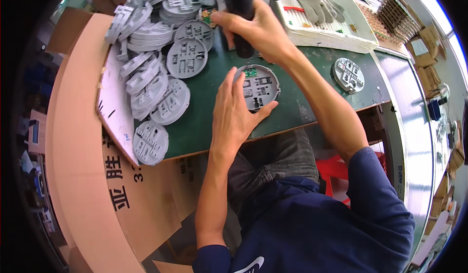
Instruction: Assembling small electronic components into plastic housings using a power screwdriver on an assembly line.
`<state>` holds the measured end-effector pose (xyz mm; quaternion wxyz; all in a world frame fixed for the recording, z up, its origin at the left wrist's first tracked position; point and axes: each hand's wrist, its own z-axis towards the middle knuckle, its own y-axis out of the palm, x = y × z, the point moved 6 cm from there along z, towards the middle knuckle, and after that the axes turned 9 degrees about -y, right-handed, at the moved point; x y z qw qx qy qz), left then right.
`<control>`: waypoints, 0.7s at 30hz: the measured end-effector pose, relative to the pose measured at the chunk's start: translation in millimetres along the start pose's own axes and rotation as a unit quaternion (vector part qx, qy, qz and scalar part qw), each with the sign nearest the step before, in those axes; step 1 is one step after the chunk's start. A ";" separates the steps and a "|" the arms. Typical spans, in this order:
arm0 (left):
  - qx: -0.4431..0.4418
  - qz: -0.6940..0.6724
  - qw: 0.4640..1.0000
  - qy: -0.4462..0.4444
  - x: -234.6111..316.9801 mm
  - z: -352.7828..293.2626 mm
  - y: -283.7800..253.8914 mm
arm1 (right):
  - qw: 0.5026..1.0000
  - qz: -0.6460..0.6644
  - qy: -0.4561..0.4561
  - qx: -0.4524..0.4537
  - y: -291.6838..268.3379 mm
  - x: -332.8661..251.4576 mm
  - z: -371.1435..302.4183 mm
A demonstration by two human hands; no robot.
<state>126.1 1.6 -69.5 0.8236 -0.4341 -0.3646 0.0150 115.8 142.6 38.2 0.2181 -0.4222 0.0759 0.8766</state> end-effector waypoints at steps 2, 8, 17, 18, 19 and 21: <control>0.005 0.000 1.000 0.014 0.0 -0.5 -5.1 | 0.999 -0.042 -0.024 0.012 1.7 -8.8 2.8; 0.124 -0.079 0.988 0.052 7.3 -18.9 -52.1 | 0.997 -0.050 -0.053 0.019 -12.2 -21.4 23.5; 0.060 0.229 0.950 -0.205 -101.3 -83.2 -167.2 | 0.961 -0.276 -0.015 0.003 -17.4 -17.0 -59.0; 0.016 0.226 0.950 -0.216 -108.9 -79.9 -169.6 | 0.935 -0.347 -0.054 -0.046 -11.6 -15.1 -77.9; 0.017 0.228 0.949 -0.219 -111.6 -76.0 -174.2 | 0.901 -0.412 -0.092 -0.095 -2.2 -15.9 -96.3; -0.058 0.196 0.951 -0.234 -119.6 -69.3 -169.4 | 0.866 -0.462 -0.041 -0.187 13.0 -10.6 -122.3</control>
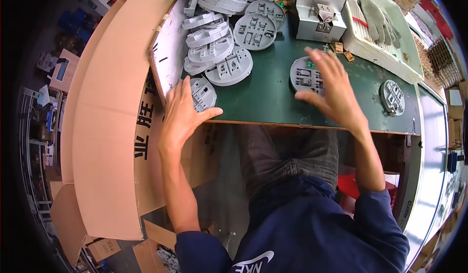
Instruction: Assembling small electronic components into plastic housings using a power screwdriver on an assembly line.
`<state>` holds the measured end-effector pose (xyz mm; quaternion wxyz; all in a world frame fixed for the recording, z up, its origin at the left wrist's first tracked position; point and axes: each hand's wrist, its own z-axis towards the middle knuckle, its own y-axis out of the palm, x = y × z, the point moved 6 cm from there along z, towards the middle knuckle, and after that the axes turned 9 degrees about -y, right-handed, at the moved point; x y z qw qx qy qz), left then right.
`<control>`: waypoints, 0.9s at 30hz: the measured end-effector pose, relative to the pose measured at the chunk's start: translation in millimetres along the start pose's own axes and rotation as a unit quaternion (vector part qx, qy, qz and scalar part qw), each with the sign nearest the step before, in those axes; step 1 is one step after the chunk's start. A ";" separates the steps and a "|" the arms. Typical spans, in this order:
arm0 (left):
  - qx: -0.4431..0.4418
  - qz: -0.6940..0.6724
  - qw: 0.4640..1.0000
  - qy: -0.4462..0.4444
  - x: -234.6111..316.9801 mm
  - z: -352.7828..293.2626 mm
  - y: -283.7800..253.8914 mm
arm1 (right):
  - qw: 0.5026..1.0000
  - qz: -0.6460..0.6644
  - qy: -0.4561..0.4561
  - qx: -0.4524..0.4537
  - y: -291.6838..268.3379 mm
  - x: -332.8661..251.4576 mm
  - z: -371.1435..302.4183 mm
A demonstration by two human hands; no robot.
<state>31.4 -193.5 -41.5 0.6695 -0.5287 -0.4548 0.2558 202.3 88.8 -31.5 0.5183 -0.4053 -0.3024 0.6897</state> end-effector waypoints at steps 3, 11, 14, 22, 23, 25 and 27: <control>-0.026 0.009 0.999 0.026 4.2 4.0 -10.9 | 0.996 -0.064 0.005 -0.058 14.1 -1.0 -14.7; 0.118 -0.129 0.982 0.067 6.0 -36.9 -20.3 | 0.990 0.080 0.095 0.070 -24.0 28.1 -21.9; 0.137 -0.361 0.920 0.069 1.3 -48.9 -29.1 | 0.918 0.219 0.287 0.162 -59.7 75.3 -43.1; 0.039 -0.565 0.803 0.185 94.0 -20.6 45.0 | 0.825 0.241 0.407 0.311 -152.2 184.5 -166.2; 0.022 -0.569 0.797 0.202 106.2 -17.2 54.1 | 0.823 0.237 0.409 0.315 -151.6 193.0 -175.7; -0.046 -0.585 0.791 0.175 130.2 -15.8 66.8 | 0.831 0.180 0.440 0.289 -151.4 202.0 -190.0; -0.069 -0.589 0.787 0.173 141.3 -13.7 70.2 | 0.829 0.144 0.469 0.269 -142.4 206.0 -192.9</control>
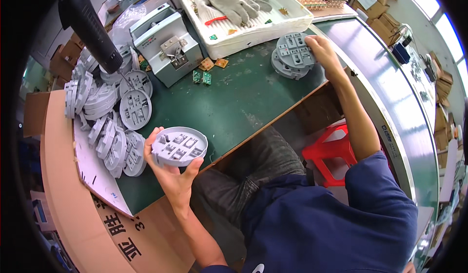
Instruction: Assembling small electronic components into plastic housings using a power screwdriver on an assembly line.
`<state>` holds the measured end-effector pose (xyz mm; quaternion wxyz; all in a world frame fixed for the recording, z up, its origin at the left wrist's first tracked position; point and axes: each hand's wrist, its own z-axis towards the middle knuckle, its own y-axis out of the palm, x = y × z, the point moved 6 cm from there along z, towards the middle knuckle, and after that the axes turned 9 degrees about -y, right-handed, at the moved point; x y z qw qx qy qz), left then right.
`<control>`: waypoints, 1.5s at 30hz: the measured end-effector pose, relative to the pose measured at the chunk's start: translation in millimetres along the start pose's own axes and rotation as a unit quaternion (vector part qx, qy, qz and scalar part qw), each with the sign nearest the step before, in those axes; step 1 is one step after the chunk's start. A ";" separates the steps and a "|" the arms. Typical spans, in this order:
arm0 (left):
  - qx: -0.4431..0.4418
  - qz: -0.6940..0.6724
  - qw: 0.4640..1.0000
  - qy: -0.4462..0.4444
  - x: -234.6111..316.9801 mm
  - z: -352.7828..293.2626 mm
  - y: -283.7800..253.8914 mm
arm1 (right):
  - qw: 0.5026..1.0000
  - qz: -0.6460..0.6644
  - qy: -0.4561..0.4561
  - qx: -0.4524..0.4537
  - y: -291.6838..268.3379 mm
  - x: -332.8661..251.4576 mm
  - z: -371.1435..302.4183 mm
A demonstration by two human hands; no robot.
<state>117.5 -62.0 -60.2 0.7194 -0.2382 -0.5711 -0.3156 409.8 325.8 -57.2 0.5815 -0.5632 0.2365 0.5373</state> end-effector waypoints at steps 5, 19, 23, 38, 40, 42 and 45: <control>-0.012 0.016 0.998 -0.054 -14.7 9.2 -3.4 | 0.969 -0.239 -0.049 0.048 7.4 8.2 -4.8; -0.015 0.132 0.990 -0.049 -15.2 10.7 -0.5 | 0.885 -0.431 -0.083 -0.153 52.7 -55.0 -31.2; -0.003 0.309 0.950 0.030 -0.7 9.1 5.9 | 0.884 -0.440 -0.123 -0.101 41.7 -46.4 -30.4; -0.020 0.437 0.899 -0.004 1.1 19.4 16.5 | 0.736 -0.676 0.020 0.037 -218.2 68.0 -5.9; 0.004 0.482 0.876 0.021 1.0 20.1 30.8 | 0.859 -0.483 -0.160 0.061 -182.1 30.3 3.7; 0.044 0.535 0.843 0.041 1.7 11.9 31.8 | 0.962 -0.208 -0.173 -0.045 -41.9 -58.8 -16.4; 0.043 0.510 0.859 0.012 3.1 8.0 34.8 | 0.933 -0.122 -0.260 -0.216 101.0 -114.9 -52.1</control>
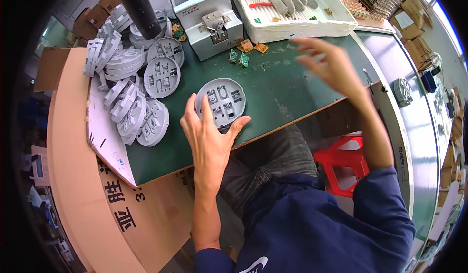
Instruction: Assembling small electronic components into plastic housings using a power screwdriver on an assembly line.
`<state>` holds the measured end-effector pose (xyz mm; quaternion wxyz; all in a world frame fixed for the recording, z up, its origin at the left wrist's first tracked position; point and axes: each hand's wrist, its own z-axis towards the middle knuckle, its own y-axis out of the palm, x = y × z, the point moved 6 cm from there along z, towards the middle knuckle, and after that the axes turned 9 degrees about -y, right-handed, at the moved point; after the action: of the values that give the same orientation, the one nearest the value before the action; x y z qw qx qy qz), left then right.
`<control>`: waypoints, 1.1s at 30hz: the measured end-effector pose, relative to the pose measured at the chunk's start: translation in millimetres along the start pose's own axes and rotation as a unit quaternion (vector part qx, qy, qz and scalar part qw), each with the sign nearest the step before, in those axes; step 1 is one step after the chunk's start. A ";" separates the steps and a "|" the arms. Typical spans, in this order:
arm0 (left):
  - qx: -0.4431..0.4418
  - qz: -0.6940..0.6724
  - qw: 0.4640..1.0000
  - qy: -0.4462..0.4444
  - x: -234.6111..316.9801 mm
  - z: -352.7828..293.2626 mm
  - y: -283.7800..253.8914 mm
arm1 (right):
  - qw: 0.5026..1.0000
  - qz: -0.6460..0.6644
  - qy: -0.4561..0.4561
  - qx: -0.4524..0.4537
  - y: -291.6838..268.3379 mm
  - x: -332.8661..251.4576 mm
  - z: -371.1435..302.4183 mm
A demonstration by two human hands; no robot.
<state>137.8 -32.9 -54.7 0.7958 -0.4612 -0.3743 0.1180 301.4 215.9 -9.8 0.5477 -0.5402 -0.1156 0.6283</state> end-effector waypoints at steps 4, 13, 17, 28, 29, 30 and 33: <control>0.009 -0.011 1.000 -0.003 10.7 -0.7 -2.9 | 0.985 -0.113 -0.124 0.032 75.6 -10.4 41.4; -0.070 0.055 0.996 0.013 28.7 1.4 -28.2 | 0.987 -0.052 -0.150 0.034 98.2 -3.1 58.7; -0.095 -0.058 0.983 0.149 23.1 22.1 -7.5 | 0.982 0.184 -0.043 -0.014 84.2 -4.8 42.7; -0.042 -0.418 0.908 0.004 50.7 30.6 -9.4 | 0.922 0.377 -0.074 0.058 60.7 -53.8 0.3; -0.036 -0.416 0.909 0.002 53.2 31.1 -10.8 | 0.920 0.379 -0.079 0.054 62.1 -58.6 -2.1; -0.034 -0.412 0.911 -0.005 54.4 31.9 -11.6 | 0.924 0.362 -0.100 0.067 60.5 -63.7 -3.8; -0.036 -0.412 0.910 -0.028 54.1 29.4 -13.5 | 0.927 0.340 -0.131 0.087 58.5 -71.2 -6.6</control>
<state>152.4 7.5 -8.6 0.7458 -0.2910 -0.5570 -0.2210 260.6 133.2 -16.1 0.3258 -0.4101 0.0597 0.8498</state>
